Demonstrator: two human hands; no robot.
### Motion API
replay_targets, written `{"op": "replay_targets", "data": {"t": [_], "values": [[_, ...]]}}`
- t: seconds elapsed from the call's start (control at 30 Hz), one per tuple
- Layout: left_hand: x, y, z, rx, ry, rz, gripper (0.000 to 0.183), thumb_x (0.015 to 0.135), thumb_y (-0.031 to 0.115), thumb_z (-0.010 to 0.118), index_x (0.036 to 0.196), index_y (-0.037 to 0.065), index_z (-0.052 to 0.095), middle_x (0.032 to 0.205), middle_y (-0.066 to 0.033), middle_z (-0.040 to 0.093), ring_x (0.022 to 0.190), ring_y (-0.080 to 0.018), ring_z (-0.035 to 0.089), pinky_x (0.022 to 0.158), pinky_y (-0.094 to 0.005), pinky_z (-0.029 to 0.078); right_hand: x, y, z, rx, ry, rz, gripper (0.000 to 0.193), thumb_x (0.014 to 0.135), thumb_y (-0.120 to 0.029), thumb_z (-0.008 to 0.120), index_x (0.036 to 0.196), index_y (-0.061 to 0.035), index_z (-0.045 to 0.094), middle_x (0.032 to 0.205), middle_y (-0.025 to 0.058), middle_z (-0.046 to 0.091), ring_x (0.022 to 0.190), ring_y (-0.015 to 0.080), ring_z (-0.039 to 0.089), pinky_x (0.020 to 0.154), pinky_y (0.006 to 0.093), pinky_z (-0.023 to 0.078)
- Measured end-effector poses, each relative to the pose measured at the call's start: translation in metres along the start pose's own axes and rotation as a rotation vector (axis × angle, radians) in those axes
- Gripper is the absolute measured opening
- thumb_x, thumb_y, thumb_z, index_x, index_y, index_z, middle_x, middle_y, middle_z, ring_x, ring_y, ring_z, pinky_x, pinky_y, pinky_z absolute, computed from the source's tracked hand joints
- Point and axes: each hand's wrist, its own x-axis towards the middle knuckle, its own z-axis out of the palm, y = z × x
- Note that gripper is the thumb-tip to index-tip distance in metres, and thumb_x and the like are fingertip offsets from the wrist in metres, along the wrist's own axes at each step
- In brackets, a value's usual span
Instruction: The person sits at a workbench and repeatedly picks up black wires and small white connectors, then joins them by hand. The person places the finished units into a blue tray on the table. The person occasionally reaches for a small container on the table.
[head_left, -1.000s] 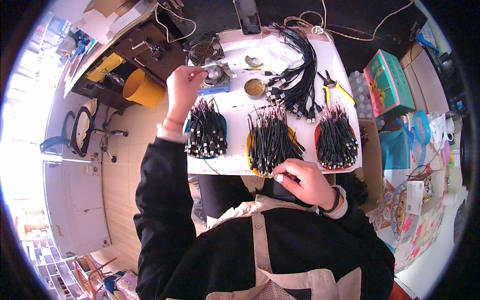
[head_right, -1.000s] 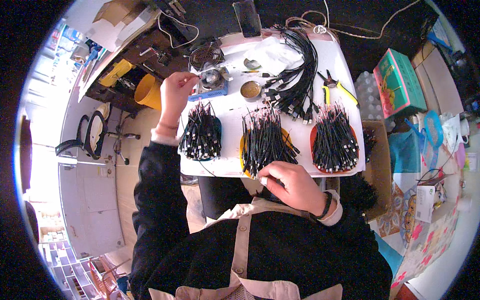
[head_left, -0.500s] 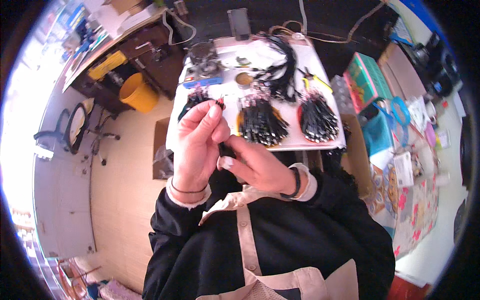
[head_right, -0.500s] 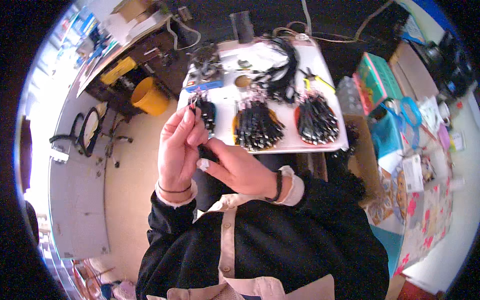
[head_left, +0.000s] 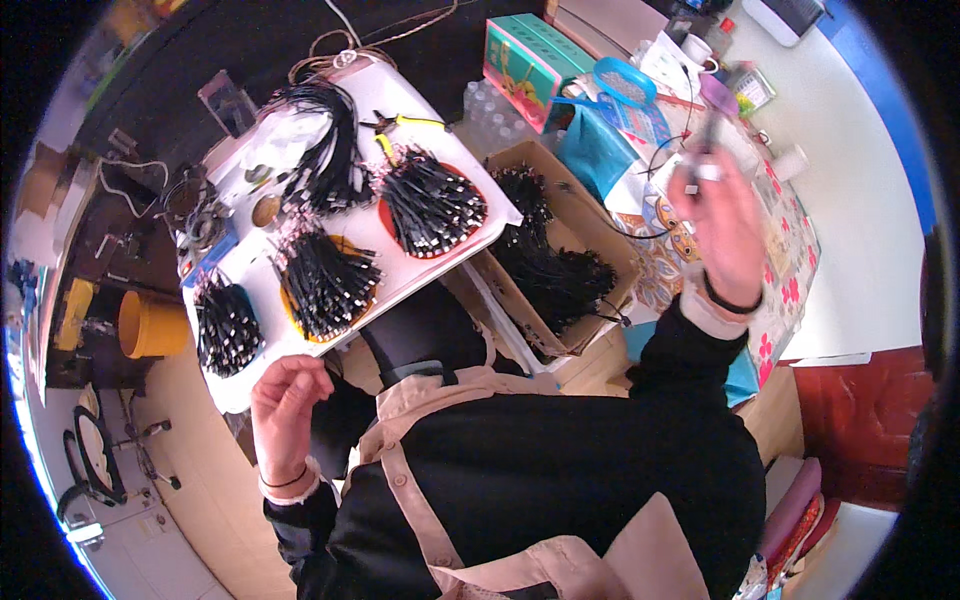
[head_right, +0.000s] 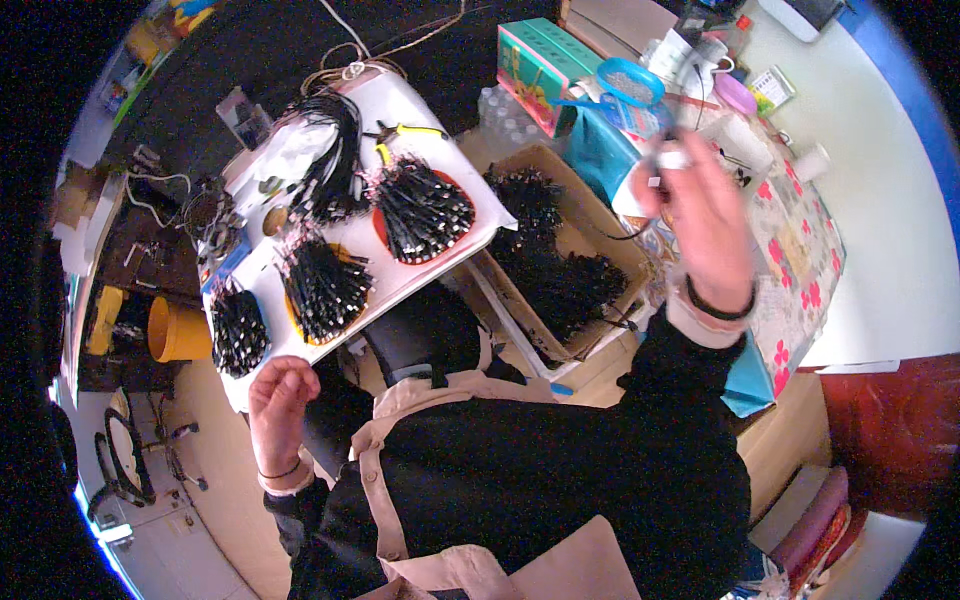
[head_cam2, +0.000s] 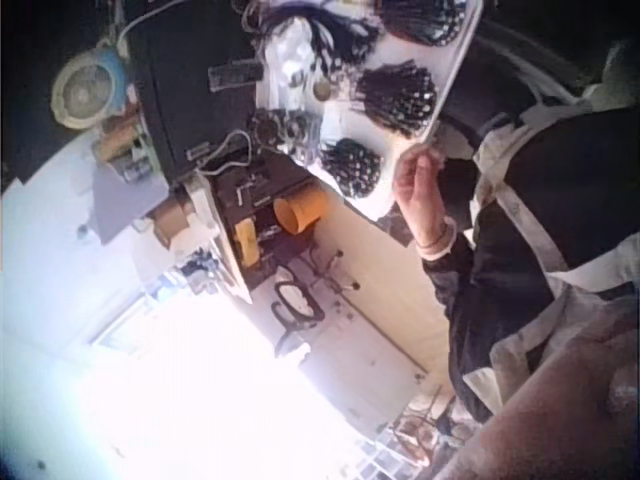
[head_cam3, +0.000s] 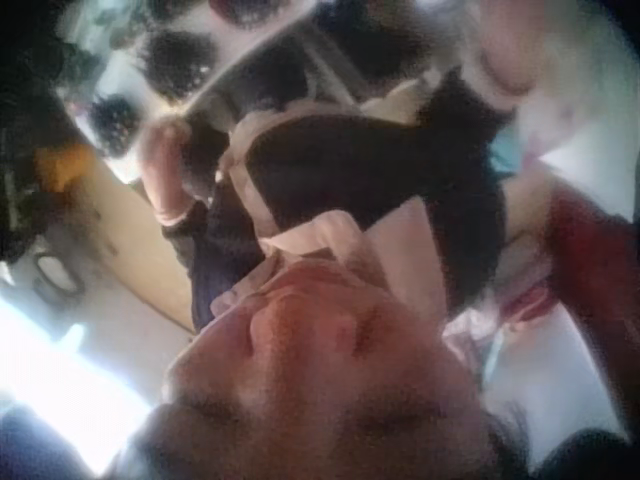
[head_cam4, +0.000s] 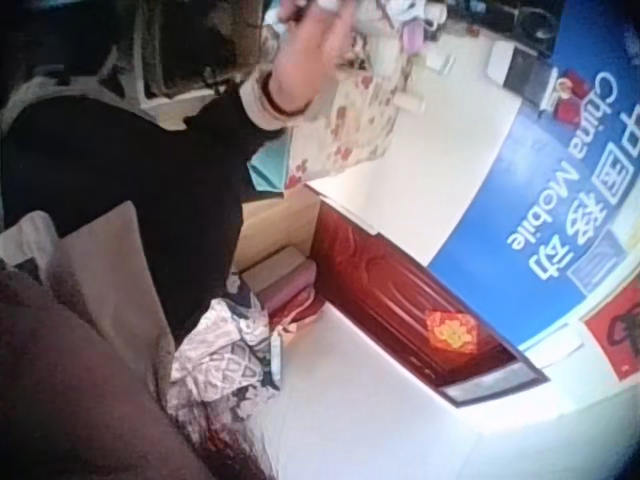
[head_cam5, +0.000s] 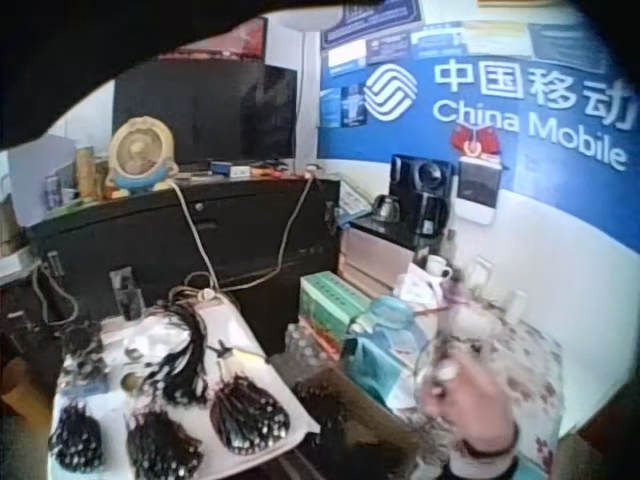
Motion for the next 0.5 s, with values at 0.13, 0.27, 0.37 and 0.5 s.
{"op": "replay_targets", "data": {"t": [0.13, 0.27, 0.37, 0.5], "values": [[0.002, -0.014, 0.001, 0.040, 0.056, -0.132, 0.017, 0.093, 0.012, 0.057, 0.102, -0.002, 0.061, 0.084, -0.0058, 0.062, 0.075, -0.0118, 0.057, 0.069, -0.0227, 0.045, 0.025, 0.111, -0.005, -0.108, -0.161, 0.222, 0.021, 0.101, -0.025, 0.044, 0.091, -0.0069, 0.050, 0.071, -0.0014, 0.052, 0.062, 0.0072, 0.046, 0.057, 0.0221, 0.036], [-0.003, -0.011, -0.008, 0.134, 0.163, -0.149, 0.016, 0.094, 0.006, 0.054, 0.103, -0.002, 0.063, 0.085, -0.0048, 0.064, 0.074, -0.0096, 0.056, 0.067, -0.0218, 0.044, 0.057, 0.260, 0.015, -0.092, -0.216, 0.532, 0.026, 0.099, -0.023, 0.044, 0.082, -0.0044, 0.052, 0.068, 0.0028, 0.054, 0.060, 0.0114, 0.048, 0.054, 0.0266, 0.037], [-0.004, -0.004, -0.027, 0.179, 0.236, -0.112, 0.015, 0.093, 0.006, 0.055, 0.102, -0.001, 0.064, 0.083, -0.0027, 0.064, 0.070, -0.0062, 0.052, 0.064, -0.0194, 0.042, 0.064, 0.362, 0.034, -0.608, -0.203, 0.388, 0.034, 0.095, -0.029, 0.051, 0.079, 0.0014, 0.053, 0.078, 0.0204, 0.063, 0.071, 0.0350, 0.061, 0.061, 0.0416, 0.044], [0.008, 0.011, -0.074, 0.590, 0.499, 0.045, 0.014, 0.090, 0.007, 0.059, 0.100, 0.000, 0.067, 0.081, -0.0011, 0.063, 0.069, -0.0053, 0.052, 0.062, -0.0190, 0.041, 0.061, 0.419, 0.034, -0.933, -0.262, 0.258, 0.038, 0.092, -0.032, 0.053, 0.085, 0.0046, 0.056, 0.089, 0.0293, 0.062, 0.090, 0.0465, 0.059, 0.072, 0.0494, 0.046]]}}
